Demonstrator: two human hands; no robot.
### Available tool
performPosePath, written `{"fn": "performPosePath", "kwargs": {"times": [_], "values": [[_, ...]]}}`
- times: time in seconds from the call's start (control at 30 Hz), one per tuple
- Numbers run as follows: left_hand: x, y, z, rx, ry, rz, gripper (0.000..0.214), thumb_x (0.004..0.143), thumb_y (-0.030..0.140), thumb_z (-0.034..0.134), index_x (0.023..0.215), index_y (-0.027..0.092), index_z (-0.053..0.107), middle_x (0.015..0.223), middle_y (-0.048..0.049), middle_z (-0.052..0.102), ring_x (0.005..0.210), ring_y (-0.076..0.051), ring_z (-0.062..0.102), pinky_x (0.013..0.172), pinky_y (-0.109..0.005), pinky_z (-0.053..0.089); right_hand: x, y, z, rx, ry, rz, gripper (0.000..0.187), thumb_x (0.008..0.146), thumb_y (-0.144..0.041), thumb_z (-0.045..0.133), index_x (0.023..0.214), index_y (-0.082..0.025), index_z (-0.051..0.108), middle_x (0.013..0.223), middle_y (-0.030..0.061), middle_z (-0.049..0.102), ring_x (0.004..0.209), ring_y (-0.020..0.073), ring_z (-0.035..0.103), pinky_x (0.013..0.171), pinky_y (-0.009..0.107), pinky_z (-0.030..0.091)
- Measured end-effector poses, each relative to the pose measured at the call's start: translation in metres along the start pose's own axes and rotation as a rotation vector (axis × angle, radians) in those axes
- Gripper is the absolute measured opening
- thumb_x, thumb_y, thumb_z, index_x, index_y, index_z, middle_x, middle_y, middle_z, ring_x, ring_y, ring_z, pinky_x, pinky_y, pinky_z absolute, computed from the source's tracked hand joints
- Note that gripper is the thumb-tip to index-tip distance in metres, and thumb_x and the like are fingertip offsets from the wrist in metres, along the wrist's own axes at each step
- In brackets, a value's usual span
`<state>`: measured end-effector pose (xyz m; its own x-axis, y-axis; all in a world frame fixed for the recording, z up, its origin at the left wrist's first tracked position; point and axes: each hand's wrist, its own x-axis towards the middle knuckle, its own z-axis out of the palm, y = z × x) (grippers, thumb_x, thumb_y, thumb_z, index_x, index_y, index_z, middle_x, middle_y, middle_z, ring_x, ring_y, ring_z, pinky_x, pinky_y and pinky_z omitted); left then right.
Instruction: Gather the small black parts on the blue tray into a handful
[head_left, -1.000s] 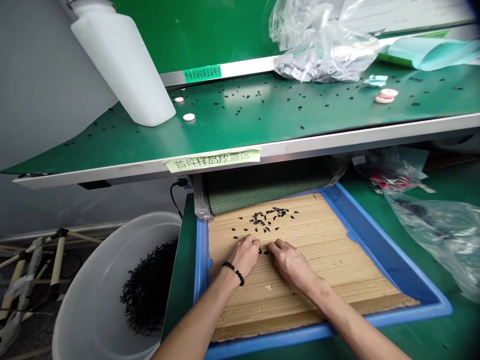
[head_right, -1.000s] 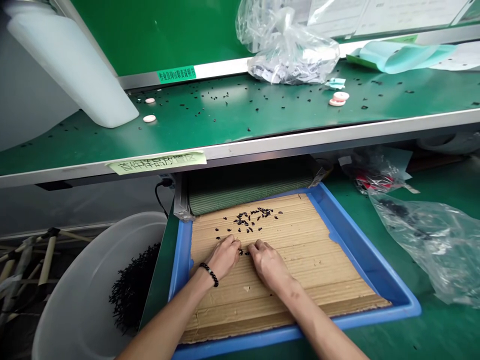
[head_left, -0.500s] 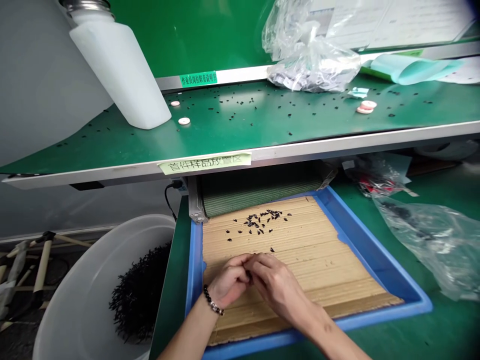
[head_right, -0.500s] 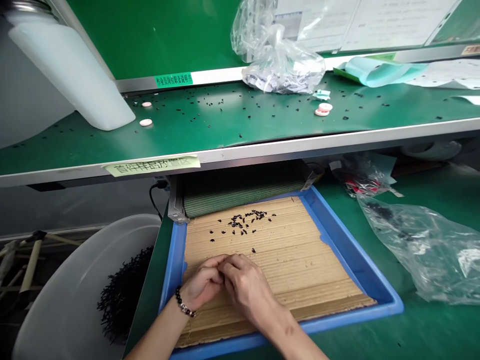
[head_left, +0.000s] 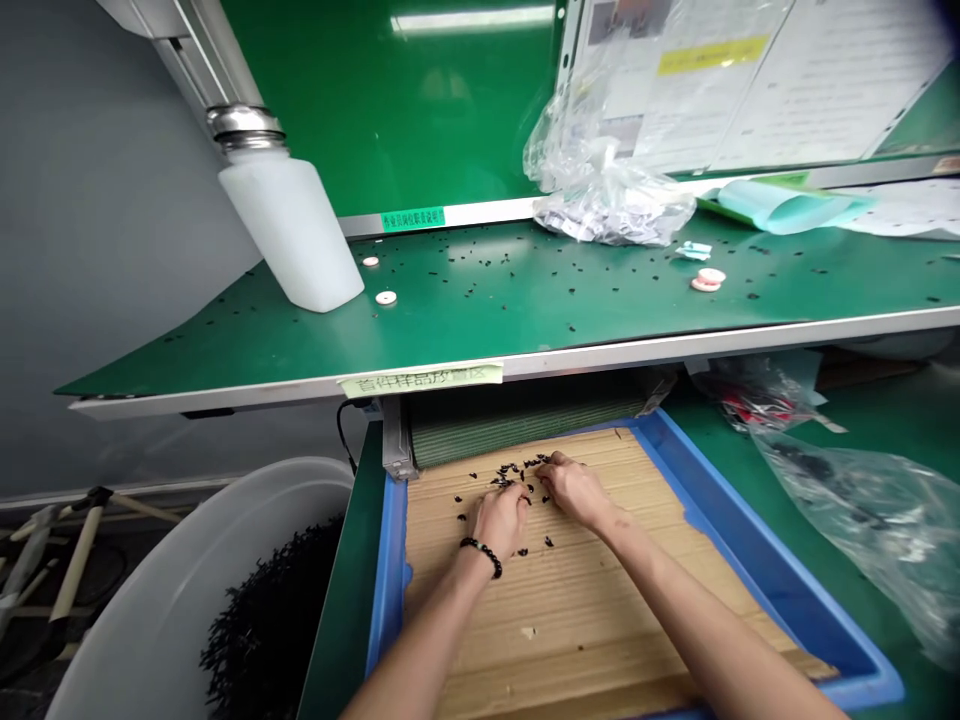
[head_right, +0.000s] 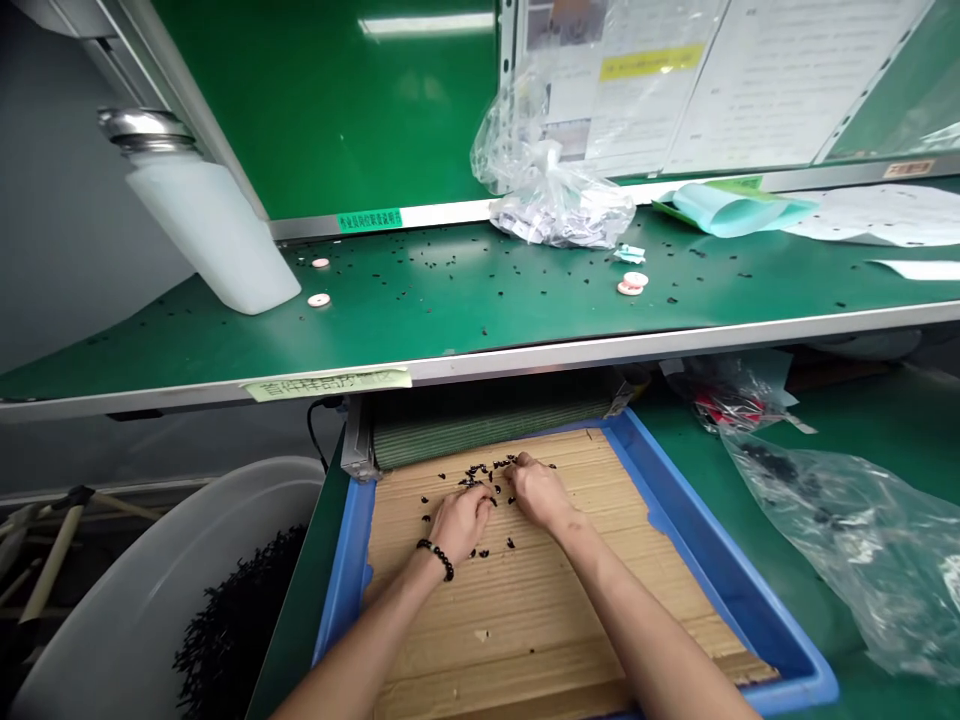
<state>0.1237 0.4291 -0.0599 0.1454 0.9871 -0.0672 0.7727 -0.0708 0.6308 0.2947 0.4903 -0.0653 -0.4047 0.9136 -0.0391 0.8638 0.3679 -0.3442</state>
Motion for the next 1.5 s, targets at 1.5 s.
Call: {"fn": "performPosePath", "kwargs": {"times": [1.5], "values": [[0.066, 0.001, 0.024, -0.513, 0.009, -0.105, 0.016, 0.083, 0.022, 0.053, 0.086, 0.019, 0.068, 0.079, -0.0019, 0.066, 0.068, -0.013, 0.056, 0.066, -0.024, 0.042, -0.006, 0.033, -0.016, -0.012, -0.109, 0.110, 0.023, 0.089, -0.018, 0.051, 0.103, -0.024, 0.069, 0.098, 0.0061, 0.064, 0.089, 0.0182, 0.061, 0.077, 0.024, 0.040]]}}
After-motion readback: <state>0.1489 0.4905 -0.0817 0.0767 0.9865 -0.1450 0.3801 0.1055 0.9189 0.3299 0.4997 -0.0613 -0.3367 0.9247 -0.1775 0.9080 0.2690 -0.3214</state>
